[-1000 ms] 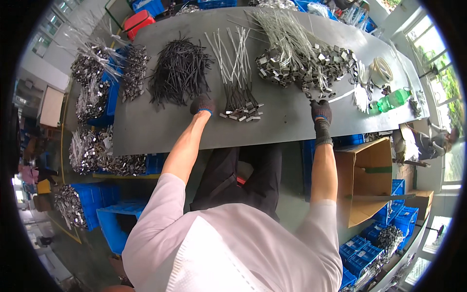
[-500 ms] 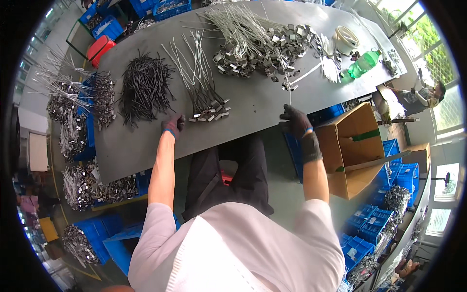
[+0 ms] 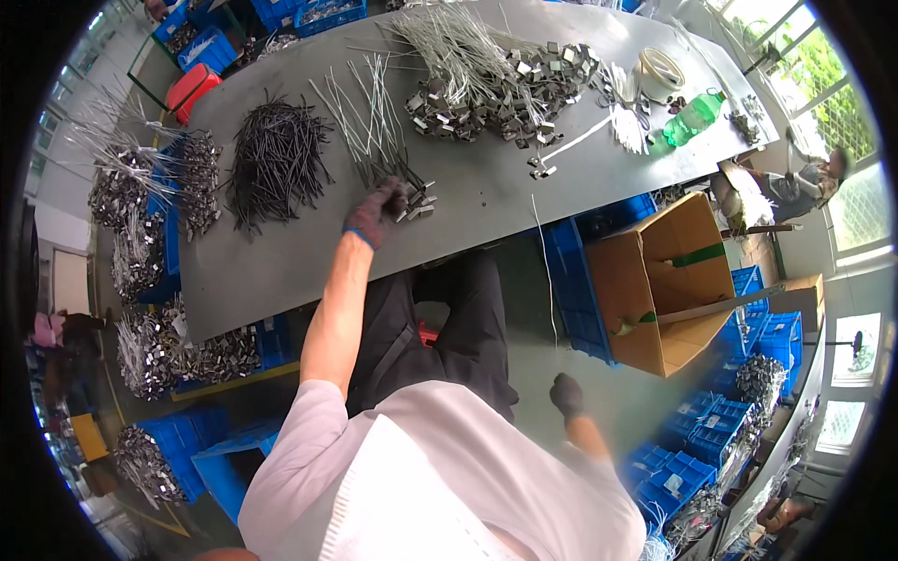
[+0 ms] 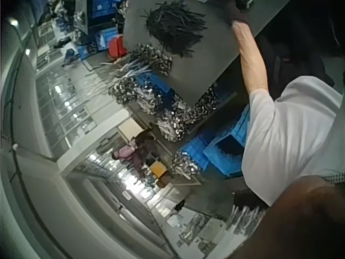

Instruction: Sorting and preparing bundles of electrical wires at a manual assembly station.

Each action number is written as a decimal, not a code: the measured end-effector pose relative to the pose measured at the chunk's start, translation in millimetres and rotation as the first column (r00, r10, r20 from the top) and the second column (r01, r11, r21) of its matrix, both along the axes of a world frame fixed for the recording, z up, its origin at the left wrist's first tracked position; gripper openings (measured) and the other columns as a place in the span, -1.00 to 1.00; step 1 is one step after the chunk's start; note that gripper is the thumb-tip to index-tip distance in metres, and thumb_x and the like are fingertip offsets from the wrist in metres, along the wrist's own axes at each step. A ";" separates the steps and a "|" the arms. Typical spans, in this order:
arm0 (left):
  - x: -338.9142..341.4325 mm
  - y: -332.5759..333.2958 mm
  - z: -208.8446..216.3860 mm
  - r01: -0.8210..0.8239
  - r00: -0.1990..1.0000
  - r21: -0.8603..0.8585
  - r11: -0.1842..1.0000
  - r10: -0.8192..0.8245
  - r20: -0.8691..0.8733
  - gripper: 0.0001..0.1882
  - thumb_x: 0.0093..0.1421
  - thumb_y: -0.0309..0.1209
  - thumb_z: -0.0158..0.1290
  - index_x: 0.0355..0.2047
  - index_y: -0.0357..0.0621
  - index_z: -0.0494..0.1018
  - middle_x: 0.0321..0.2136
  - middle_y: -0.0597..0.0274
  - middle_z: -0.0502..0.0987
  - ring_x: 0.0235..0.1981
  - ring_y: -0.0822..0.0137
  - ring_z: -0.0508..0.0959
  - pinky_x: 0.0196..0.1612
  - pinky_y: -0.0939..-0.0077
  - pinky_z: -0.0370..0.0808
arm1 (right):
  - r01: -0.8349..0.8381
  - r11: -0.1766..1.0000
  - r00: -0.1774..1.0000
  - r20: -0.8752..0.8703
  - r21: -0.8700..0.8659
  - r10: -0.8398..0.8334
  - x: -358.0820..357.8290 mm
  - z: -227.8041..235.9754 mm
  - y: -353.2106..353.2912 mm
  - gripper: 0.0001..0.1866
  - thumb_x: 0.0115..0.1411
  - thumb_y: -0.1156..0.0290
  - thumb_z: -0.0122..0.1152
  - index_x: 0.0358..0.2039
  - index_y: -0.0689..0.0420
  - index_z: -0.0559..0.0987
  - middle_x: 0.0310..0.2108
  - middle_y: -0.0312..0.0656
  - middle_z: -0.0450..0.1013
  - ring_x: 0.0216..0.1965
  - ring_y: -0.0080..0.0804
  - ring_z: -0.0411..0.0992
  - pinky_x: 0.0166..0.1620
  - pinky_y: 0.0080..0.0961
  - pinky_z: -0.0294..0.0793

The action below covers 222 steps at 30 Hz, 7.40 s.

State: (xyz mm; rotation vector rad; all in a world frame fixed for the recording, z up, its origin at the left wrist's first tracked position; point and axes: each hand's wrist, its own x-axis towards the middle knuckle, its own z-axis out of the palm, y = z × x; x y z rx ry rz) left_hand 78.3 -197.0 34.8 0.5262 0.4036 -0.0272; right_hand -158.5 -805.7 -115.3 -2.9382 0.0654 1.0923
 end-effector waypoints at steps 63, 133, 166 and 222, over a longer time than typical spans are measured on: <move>5.1 224.1 -139.6 0.314 0.885 0.802 -0.508 0.462 -0.054 -0.58 0.13 -0.15 0.09 -0.12 -0.16 0.63 -0.04 -0.13 0.60 0.02 -0.13 0.59 0.02 0.10 0.53 | 0.056 0.707 0.887 0.290 0.705 -0.359 363.7 226.9 256.0 -0.57 0.20 0.08 0.34 -0.23 0.25 0.57 -0.51 -0.21 0.47 -0.56 -0.52 0.46 -0.53 -0.50 0.45; -16.9 -12.3 119.3 -0.532 0.833 0.027 0.846 0.517 0.197 -0.71 0.36 -0.22 0.09 -0.06 -0.15 0.47 -0.33 0.09 0.65 -0.33 0.17 0.68 -0.23 0.21 0.67 | -0.533 0.684 0.767 0.626 0.497 0.143 132.3 165.5 259.8 -0.80 0.24 0.18 0.27 -0.26 0.02 0.64 -0.35 -0.06 0.58 -0.29 0.03 0.56 -0.31 -0.20 0.55; -2.8 1.4 45.4 0.089 0.995 0.962 0.258 -0.066 -0.074 -0.55 0.35 -0.06 -0.01 -0.26 -0.23 0.61 -0.47 0.11 0.64 -0.39 0.32 0.62 -0.28 0.34 0.52 | -0.090 0.273 0.673 0.260 0.958 -0.692 291.9 171.9 333.7 -0.59 0.35 0.24 0.11 0.16 0.11 0.46 -0.25 -0.22 0.57 -0.58 -0.56 0.44 -0.56 -0.62 0.38; -81.6 155.6 -32.8 0.566 0.757 0.780 -0.268 0.543 -0.363 -0.58 0.17 -0.21 0.11 -0.03 -0.19 0.59 -0.27 -0.09 0.67 -0.19 -0.14 0.66 -0.07 0.00 0.57 | -0.305 0.910 0.932 0.283 0.280 0.225 84.5 48.6 140.2 -0.70 0.40 0.26 -0.14 -0.17 0.11 0.56 -0.24 0.10 0.57 -0.15 0.19 0.53 -0.16 0.01 0.50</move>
